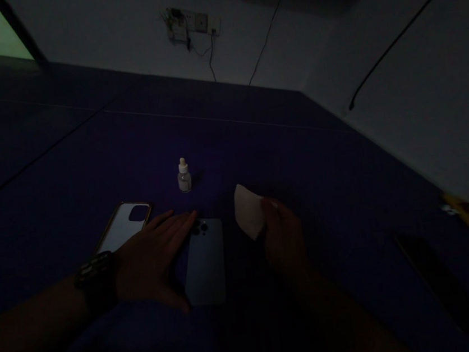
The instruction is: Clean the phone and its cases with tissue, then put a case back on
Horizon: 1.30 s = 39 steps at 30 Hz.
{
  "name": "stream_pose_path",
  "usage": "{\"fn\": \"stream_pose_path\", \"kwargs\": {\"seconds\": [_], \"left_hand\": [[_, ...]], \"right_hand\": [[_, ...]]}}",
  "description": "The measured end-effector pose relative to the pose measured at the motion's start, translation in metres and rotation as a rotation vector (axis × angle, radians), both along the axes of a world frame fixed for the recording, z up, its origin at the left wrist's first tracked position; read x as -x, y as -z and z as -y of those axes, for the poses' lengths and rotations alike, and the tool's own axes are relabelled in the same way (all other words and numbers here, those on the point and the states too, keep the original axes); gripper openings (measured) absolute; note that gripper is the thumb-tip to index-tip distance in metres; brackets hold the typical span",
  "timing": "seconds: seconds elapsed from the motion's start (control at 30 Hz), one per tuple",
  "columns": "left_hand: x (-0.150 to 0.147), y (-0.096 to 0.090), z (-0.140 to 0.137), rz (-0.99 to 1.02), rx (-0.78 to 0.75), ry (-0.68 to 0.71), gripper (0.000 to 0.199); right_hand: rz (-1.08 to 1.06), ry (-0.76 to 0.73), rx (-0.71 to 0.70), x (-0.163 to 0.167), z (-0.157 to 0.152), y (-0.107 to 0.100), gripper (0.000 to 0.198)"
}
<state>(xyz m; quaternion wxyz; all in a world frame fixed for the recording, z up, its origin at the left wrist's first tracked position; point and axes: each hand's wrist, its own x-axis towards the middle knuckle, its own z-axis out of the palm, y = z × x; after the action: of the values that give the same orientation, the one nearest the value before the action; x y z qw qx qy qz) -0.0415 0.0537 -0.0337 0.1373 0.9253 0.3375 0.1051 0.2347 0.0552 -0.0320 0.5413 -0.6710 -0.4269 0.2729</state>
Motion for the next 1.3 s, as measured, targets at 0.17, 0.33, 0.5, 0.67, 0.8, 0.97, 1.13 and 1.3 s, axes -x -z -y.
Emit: {"fn": "stream_pose_path", "kwargs": {"seconds": [0.17,0.33,0.5,0.67,0.8,0.97,1.13,1.3], "left_hand": [[0.000,0.001,0.000,0.013,-0.010,0.007,0.140],[0.000,0.001,0.000,-0.005,-0.002,0.000,0.141],[0.000,0.002,0.000,0.011,-0.014,0.001,0.141],[-0.001,0.001,0.000,-0.002,-0.010,0.006,0.140],[0.000,0.001,0.000,0.008,-0.014,0.008,0.140],[0.000,0.002,0.000,-0.006,-0.003,0.005,0.141],[-0.001,0.001,-0.001,0.005,0.004,-0.001,0.142],[-0.001,0.000,0.000,-0.004,0.016,0.001,0.141]], "right_hand": [[0.452,-0.401,-0.197,0.003,0.006,0.007,0.042],[0.980,-0.963,-0.435,0.010,0.008,0.021,0.046],[1.172,-0.940,-0.510,0.005,0.007,0.021,0.046],[1.209,-0.977,-0.530,0.006,0.007,0.016,0.047],[1.251,-0.944,-0.517,0.004,0.005,0.014,0.047],[1.197,-1.023,-0.512,0.007,0.008,0.014,0.048],[1.086,-1.070,-0.438,0.009,0.010,0.013,0.051],[0.588,-0.900,-0.157,0.012,0.017,-0.001,0.038]]}}
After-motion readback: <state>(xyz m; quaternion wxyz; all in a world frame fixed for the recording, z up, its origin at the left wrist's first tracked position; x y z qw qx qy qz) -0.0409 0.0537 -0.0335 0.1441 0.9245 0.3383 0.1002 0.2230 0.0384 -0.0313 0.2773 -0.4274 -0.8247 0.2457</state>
